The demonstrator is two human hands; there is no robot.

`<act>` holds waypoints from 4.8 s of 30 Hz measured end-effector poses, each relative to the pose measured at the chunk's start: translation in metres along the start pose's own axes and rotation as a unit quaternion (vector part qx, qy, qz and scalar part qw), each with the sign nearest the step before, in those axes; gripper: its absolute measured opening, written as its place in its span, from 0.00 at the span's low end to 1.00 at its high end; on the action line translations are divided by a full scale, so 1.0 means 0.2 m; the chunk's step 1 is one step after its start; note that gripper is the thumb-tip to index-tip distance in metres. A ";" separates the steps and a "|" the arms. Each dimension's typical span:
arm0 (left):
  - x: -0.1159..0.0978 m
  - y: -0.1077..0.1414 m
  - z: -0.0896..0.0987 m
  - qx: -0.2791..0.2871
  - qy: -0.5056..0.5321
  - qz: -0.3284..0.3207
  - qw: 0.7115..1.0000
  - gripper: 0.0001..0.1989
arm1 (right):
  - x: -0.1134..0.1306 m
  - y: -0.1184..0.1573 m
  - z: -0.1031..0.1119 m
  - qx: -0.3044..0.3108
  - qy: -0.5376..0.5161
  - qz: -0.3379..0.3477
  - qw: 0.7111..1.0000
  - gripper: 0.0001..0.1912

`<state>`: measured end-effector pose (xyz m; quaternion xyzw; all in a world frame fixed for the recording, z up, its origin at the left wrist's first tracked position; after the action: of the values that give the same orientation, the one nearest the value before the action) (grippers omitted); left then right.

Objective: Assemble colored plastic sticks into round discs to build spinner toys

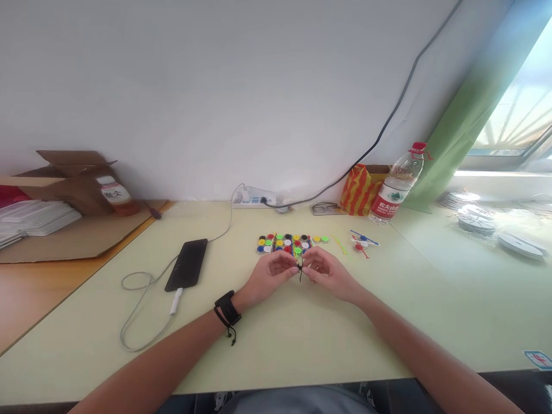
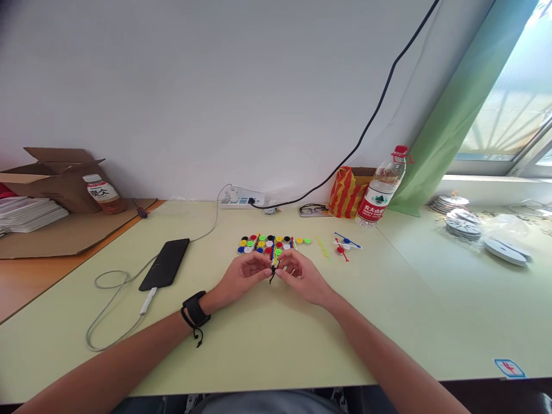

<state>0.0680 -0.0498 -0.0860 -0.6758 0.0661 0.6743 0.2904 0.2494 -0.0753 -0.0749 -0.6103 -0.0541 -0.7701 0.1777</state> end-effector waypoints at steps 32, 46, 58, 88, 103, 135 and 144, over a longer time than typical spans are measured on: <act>0.02 0.01 -0.02 0.061 -0.112 0.037 0.991 0.14 | -0.34 -0.03 0.78 -0.300 0.565 -0.088 0.764 0.08; 0.02 0.01 -0.02 0.064 -0.131 0.033 0.989 0.13 | -0.31 -0.11 0.57 -0.146 0.534 0.019 0.833 0.10; 0.03 0.01 -0.02 0.070 -0.152 0.045 0.985 0.13 | -0.30 -0.11 0.56 -0.118 0.492 0.018 0.862 0.08; 0.03 0.01 -0.03 0.094 -0.178 0.048 0.978 0.12 | -0.28 -0.14 0.43 -0.176 0.350 0.060 0.918 0.10; 0.02 0.01 -0.03 0.097 -0.183 0.045 0.977 0.13 | -0.23 -0.12 0.44 -0.172 0.371 0.051 0.911 0.08; 0.06 -0.01 0.01 -0.005 -0.078 0.031 0.996 0.19 | 0.07 0.01 0.08 0.002 0.000 0.033 0.999 0.04; 0.08 -0.02 0.05 -0.049 -0.047 0.054 0.996 0.24 | 0.01 -0.01 0.11 -0.126 0.064 0.073 0.987 0.07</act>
<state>0.0630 -0.0364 -0.0986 -0.6522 0.0557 0.7223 0.2233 0.2680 -0.0672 -0.0673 -0.5796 0.0996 -0.7932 0.1582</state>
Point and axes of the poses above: each hand's wrist, its own y-axis away from the middle knuckle, its own z-axis out of the back of the hand, x = y × z, the point moved 5 cm from there along -y, towards the middle knuckle, and after that the axes turned 4 degrees about -z, right-handed, at the moved point
